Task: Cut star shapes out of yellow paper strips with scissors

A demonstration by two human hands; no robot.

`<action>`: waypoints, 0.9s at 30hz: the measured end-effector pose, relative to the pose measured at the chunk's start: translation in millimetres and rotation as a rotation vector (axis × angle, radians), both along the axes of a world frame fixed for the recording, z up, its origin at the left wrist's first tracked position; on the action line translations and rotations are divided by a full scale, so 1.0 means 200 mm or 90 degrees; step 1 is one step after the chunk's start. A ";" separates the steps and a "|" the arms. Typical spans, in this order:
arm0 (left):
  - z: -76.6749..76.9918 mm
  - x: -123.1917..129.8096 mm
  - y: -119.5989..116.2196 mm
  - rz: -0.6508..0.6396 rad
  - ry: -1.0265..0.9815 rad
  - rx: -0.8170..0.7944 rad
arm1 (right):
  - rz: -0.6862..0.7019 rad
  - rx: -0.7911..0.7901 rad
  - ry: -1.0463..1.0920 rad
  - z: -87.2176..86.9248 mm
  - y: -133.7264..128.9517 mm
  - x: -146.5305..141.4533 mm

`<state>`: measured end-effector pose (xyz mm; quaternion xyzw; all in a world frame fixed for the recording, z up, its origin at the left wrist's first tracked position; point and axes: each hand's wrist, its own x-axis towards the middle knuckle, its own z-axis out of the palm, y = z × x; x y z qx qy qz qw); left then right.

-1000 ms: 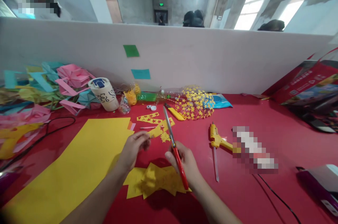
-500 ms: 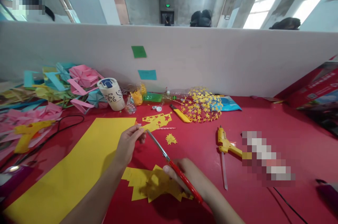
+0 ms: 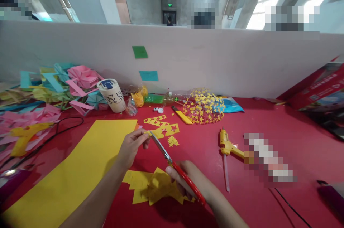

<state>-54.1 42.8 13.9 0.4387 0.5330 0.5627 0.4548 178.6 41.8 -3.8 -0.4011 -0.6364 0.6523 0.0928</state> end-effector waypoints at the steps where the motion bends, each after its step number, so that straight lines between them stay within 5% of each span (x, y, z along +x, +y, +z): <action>1: 0.00 0.00 0.00 0.000 -0.001 -0.001 | 0.001 -0.005 0.002 -0.01 0.00 0.00; 27: 0.02 -0.04 0.01 -0.043 0.020 -0.046 | -0.004 -0.021 -0.047 0.03 0.01 -0.01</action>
